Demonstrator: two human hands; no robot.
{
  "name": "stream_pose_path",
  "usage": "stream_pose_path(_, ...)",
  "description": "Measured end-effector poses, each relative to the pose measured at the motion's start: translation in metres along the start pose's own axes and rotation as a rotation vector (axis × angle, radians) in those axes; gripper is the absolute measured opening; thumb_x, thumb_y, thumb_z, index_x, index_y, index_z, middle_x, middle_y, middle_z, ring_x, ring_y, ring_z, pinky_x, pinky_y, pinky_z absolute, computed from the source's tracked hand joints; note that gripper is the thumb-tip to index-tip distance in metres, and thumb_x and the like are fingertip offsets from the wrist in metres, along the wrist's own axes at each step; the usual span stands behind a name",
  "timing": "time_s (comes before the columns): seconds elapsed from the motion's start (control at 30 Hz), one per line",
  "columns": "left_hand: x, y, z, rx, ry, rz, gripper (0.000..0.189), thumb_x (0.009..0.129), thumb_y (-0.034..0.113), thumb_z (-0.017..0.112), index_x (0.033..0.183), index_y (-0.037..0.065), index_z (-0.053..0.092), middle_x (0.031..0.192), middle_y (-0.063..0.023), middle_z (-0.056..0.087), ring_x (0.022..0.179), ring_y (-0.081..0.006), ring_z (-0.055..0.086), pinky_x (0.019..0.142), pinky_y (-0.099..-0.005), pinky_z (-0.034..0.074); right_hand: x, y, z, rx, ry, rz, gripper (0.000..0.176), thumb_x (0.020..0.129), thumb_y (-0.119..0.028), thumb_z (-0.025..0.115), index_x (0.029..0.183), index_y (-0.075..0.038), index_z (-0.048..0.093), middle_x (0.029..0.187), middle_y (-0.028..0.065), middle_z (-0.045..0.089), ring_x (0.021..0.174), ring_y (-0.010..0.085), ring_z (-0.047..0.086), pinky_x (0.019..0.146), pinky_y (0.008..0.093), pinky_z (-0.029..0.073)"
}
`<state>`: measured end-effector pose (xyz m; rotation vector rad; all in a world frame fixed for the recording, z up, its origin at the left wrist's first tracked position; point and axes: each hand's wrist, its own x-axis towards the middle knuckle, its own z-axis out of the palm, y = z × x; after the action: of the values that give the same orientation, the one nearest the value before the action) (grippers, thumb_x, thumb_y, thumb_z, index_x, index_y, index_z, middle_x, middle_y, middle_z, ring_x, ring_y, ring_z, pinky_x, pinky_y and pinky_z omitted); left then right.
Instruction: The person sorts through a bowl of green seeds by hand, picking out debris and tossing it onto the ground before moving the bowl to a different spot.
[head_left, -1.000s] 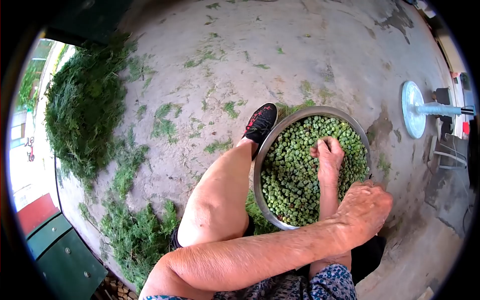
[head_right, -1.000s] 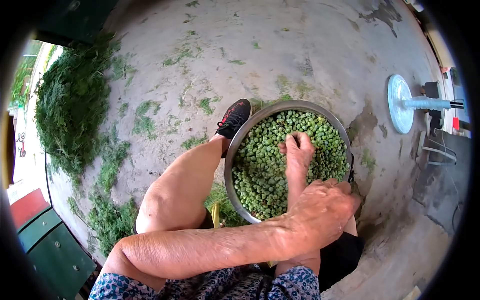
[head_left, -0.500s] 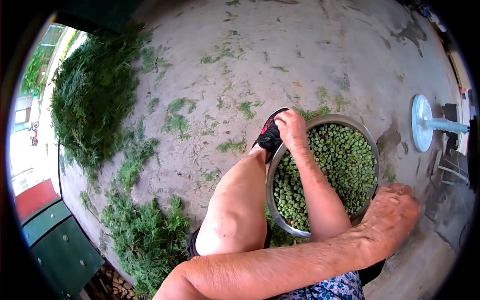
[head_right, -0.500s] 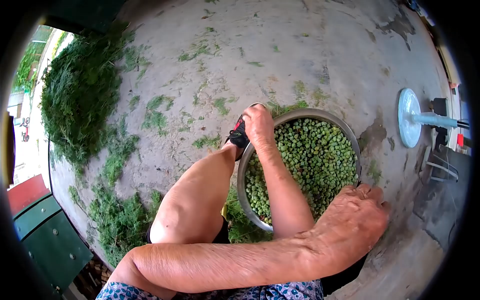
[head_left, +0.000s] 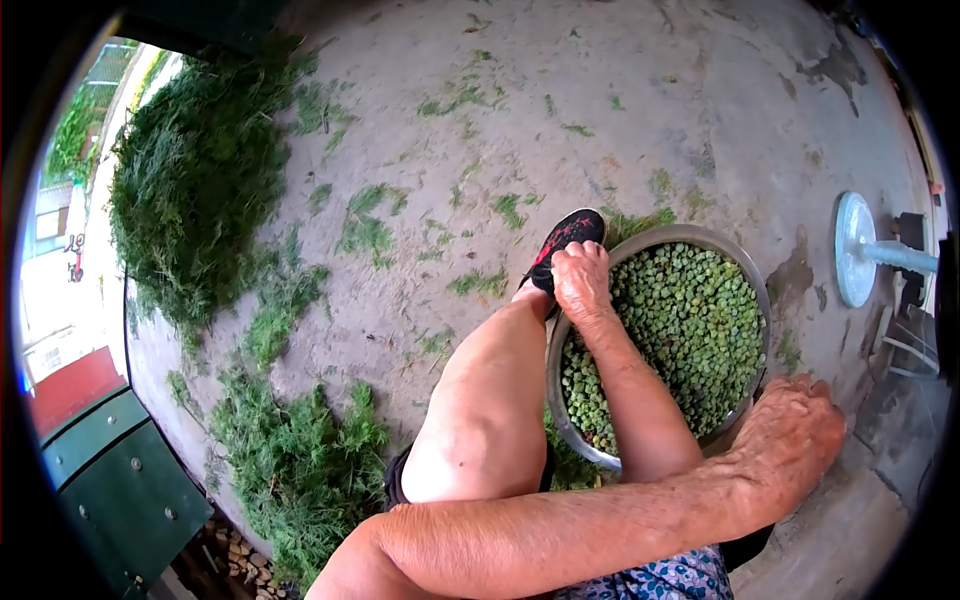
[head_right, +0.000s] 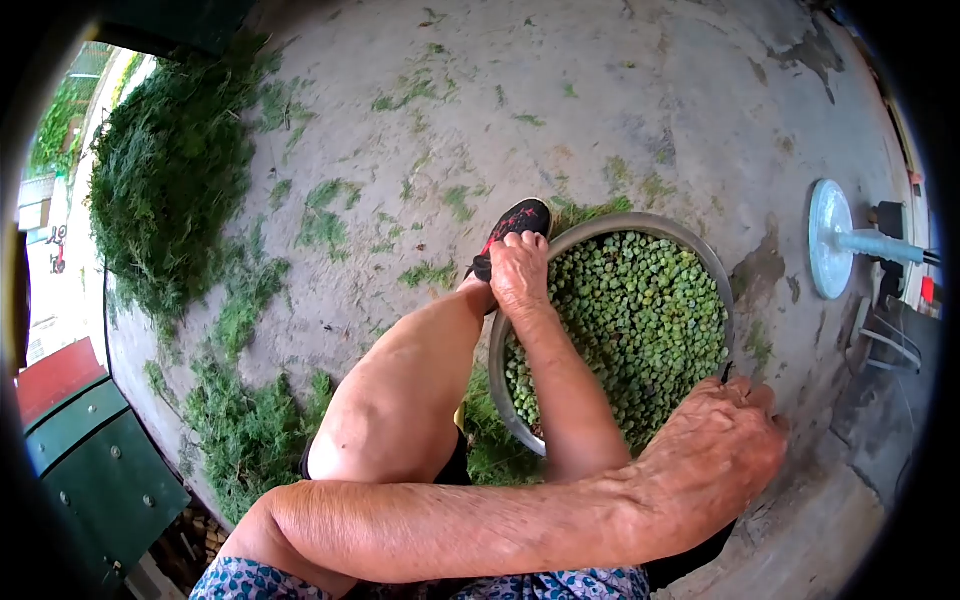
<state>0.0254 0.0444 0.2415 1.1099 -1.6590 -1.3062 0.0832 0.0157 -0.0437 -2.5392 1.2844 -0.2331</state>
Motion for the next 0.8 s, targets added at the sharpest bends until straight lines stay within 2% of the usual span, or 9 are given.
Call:
stream_pose_path(0.13,-0.001,-0.002,0.011,0.097,-0.010,0.018,0.011,0.066,0.009,0.059,0.072,0.002,0.065,0.080,-0.0130,0.060,0.087,-0.0276,0.057,0.076,-0.0368,0.043,0.011,0.002,-0.026,0.109,0.056,0.095,0.010,0.075,-0.016,0.065,0.079,-0.008,0.060,0.081,0.0103,0.057,0.082,0.0299,0.056,0.073,0.0420,0.046)
stream_pose_path(0.27,-0.005,-0.001,0.012,0.287,-0.092,0.083,0.012,0.065,0.010,0.059,0.070,0.004,0.068,0.079,-0.0122,0.061,0.085,-0.0266,0.056,0.072,-0.0354,0.041,0.041,-0.008,-0.069,0.540,0.159,0.352,0.008,0.077,-0.011,0.063,0.082,-0.006,0.058,0.083,0.0148,0.062,0.076,0.0344,0.061,0.065,0.0387,0.050)
stream_pose_path(0.33,-0.004,0.005,0.003,0.343,-0.136,0.047,0.014,0.066,0.012,0.059,0.073,0.004,0.069,0.080,-0.0118,0.062,0.085,-0.0264,0.056,0.071,-0.0349,0.040,0.054,-0.009,-0.073,0.405,0.382,0.239,0.019,0.079,-0.006,0.059,0.098,-0.005,0.062,0.093,0.0163,0.063,0.086,0.0307,0.062,0.074,0.0350,0.050)
stream_pose_path(0.4,-0.004,0.010,-0.005,0.402,-0.173,0.033,0.015,0.067,0.013,0.059,0.075,0.004,0.069,0.080,-0.0108,0.062,0.084,-0.0259,0.056,0.071,-0.0347,0.040,0.059,-0.019,-0.080,0.386,0.494,0.199,0.024,0.080,-0.002,0.056,0.103,-0.003,0.061,0.100,0.0153,0.062,0.090,0.0310,0.061,0.080,0.0330,0.048)
stream_pose_path(0.5,-0.008,0.003,-0.003,0.501,-0.218,0.079,0.014,0.068,0.013,0.060,0.075,0.006,0.069,0.079,-0.0085,0.062,0.082,-0.0249,0.056,0.071,-0.0350,0.041,0.050,-0.024,-0.099,0.578,0.280,0.056,0.031,0.075,0.000,0.057,0.106,-0.002,0.060,0.096,0.0144,0.061,0.091,0.0308,0.060,0.079,0.0353,0.049)
stream_pose_path(0.6,-0.006,0.001,0.006,0.577,-0.249,0.131,0.012,0.069,0.014,0.060,0.075,0.007,0.069,0.078,-0.0062,0.062,0.080,-0.0240,0.057,0.071,-0.0352,0.042,0.034,-0.024,-0.124,0.976,-0.028,0.002,0.032,0.079,-0.005,0.060,0.111,-0.002,0.059,0.104,0.0105,0.061,0.101,0.0244,0.058,0.087,0.0312,0.045)
stream_pose_path(0.7,-0.003,0.001,0.017,0.595,-0.245,0.183,0.012,0.069,0.014,0.060,0.075,0.008,0.068,0.077,-0.0048,0.062,0.079,-0.0233,0.056,0.071,-0.0354,0.042,0.014,-0.052,-0.159,1.534,-0.136,0.285,0.036,0.082,-0.014,0.065,0.115,-0.001,0.057,0.112,0.0074,0.060,0.107,0.0185,0.054,0.093,0.0284,0.040)
stream_pose_path(0.73,-0.005,0.000,0.017,0.578,-0.228,0.206,0.012,0.068,0.015,0.060,0.074,0.008,0.068,0.077,-0.0050,0.061,0.079,-0.0233,0.056,0.071,-0.0354,0.041,0.007,-0.061,-0.170,1.629,-0.158,0.221,0.049,0.084,-0.026,0.067,0.119,0.004,0.053,0.119,0.0090,0.056,0.110,0.0149,0.050,0.099,0.0290,0.034)
stream_pose_path(0.8,-0.008,-0.001,0.021,0.554,-0.203,0.256,0.012,0.067,0.016,0.059,0.073,0.008,0.067,0.076,-0.0053,0.060,0.079,-0.0233,0.055,0.072,-0.0354,0.040,-0.001,-0.077,-0.199,1.743,-0.330,0.186,0.067,0.077,-0.038,0.073,0.122,0.005,0.049,0.121,0.0104,0.054,0.114,0.0182,0.048,0.102,0.0317,0.031)
